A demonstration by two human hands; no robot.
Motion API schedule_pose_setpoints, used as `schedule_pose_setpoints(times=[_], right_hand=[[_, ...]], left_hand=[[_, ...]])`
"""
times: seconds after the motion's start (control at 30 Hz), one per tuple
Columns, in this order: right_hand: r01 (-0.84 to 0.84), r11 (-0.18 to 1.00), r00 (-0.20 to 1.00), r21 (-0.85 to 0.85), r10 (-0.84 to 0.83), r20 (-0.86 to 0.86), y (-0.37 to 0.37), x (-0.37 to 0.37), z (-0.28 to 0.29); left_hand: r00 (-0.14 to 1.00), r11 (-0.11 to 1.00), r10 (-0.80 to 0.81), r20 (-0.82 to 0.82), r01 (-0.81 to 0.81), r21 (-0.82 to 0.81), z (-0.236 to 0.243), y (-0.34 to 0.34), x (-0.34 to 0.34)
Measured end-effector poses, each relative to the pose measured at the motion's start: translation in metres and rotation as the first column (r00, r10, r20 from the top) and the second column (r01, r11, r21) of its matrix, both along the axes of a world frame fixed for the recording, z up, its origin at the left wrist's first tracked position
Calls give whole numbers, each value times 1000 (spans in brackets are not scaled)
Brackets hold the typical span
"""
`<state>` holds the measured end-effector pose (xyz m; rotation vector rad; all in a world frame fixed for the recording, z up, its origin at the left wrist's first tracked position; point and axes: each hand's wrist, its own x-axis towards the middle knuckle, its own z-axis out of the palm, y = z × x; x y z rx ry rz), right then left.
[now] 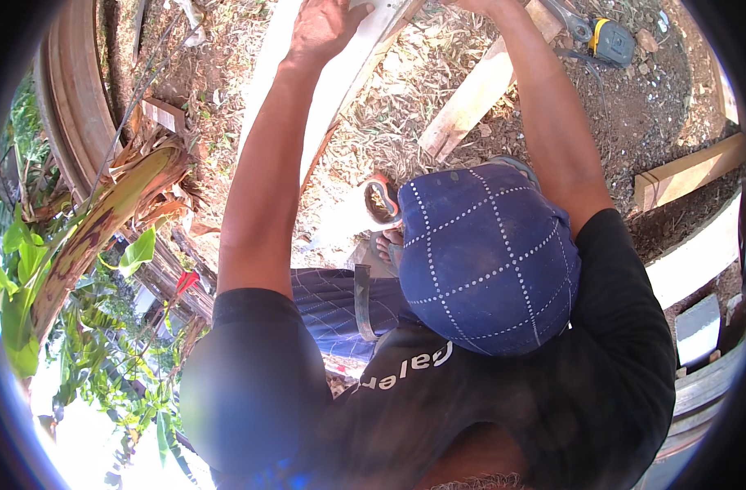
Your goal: The person sits on the ground and uses a hand saw to cut small pieces of wood. They repeatedly position the wood, saw through it, and set the cut pieces aside.
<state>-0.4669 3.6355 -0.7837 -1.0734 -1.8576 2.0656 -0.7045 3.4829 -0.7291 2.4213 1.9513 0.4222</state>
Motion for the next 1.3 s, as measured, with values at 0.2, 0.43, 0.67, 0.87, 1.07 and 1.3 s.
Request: schedule_pose_setpoints(times=[0.2, 0.43, 0.67, 0.87, 1.07, 1.3], right_hand=[[-30, 990, 999, -141, 25, -37, 8, -4, -15], [-60, 996, 987, -66, 49, -153, 12, 0, -35], [-32, 999, 996, 30, 34, -79, 6, -3, -21], [-106, 983, 994, 149, 104, 22, 7, -3, 0], [-238, 953, 969, 189, 245, -17, 8, 8, -10], [-17, 979, 997, 203, 32, -70, 7, -7, -54]], left_hand=[[888, 875, 454, 74, -429, -224, -22, -93, -7], [854, 849, 517, 68, -500, -171, -46, -96, 11], [840, 836, 539, 61, -525, -161, -51, -100, 13], [833, 834, 548, 77, -536, -132, -56, -100, 13], [869, 874, 484, 102, -474, -110, -49, -103, 3], [651, 703, 702, 288, -699, -132, -30, -154, -33]])
